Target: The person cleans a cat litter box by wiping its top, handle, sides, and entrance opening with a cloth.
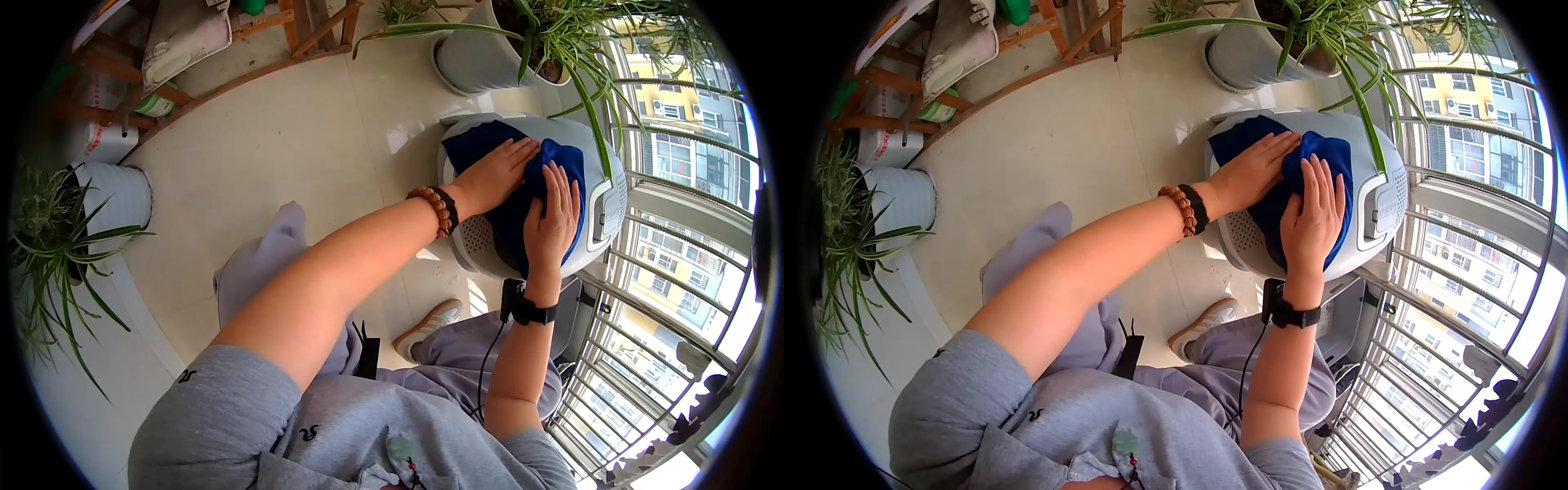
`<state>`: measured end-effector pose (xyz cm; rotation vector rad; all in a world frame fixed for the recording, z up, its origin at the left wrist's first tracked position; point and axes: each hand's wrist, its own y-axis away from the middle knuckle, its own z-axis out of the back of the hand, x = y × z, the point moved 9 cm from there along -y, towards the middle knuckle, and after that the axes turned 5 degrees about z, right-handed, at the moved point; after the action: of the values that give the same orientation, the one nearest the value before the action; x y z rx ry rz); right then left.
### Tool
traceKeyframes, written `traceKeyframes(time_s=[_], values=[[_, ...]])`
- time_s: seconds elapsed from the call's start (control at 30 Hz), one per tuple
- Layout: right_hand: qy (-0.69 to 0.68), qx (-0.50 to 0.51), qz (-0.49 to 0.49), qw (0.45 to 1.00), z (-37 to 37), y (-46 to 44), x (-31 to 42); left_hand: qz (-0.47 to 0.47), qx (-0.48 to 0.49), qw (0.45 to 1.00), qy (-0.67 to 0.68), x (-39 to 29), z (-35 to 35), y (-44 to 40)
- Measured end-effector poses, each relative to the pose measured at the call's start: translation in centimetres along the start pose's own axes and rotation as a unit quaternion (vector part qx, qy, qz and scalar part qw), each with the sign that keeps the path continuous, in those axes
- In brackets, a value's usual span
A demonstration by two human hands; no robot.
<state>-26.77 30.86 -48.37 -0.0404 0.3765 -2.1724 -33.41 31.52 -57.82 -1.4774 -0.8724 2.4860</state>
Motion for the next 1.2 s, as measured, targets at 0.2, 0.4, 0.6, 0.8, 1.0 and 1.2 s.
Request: traceKeyframes(time_s=[0.2,0.4,0.6,0.8,1.0,1.2], values=[[-0.179,-0.097,-0.163,0.965,-0.1,2.0,-4.5,0.017,-0.053,0.994,0.094,-0.2,3.9,-2.0],[-0.296,-0.384,-0.286,0.826,7.3,3.5,-3.0,-0.041,-0.007,0.997,0.072,-10.0,12.2,-9.1],[-0.330,-0.155,-0.223,0.904,5.8,-1.7,2.5,0.115,0.144,0.958,-0.220,-12.3,18.2,-2.5],[-0.355,-0.056,-0.110,0.927,1.7,-4.4,5.5,0.267,0.085,0.942,-0.183,-1.9,19.5,4.7],[-0.424,-0.096,-0.114,0.893,1.5,-4.4,5.5,0.343,-0.005,0.929,-0.142,0.1,20.0,2.9],[-0.497,-0.119,-0.126,0.850,-0.1,-6.5,6.1,0.330,-0.035,0.931,-0.151,-3.5,19.9,3.7]])
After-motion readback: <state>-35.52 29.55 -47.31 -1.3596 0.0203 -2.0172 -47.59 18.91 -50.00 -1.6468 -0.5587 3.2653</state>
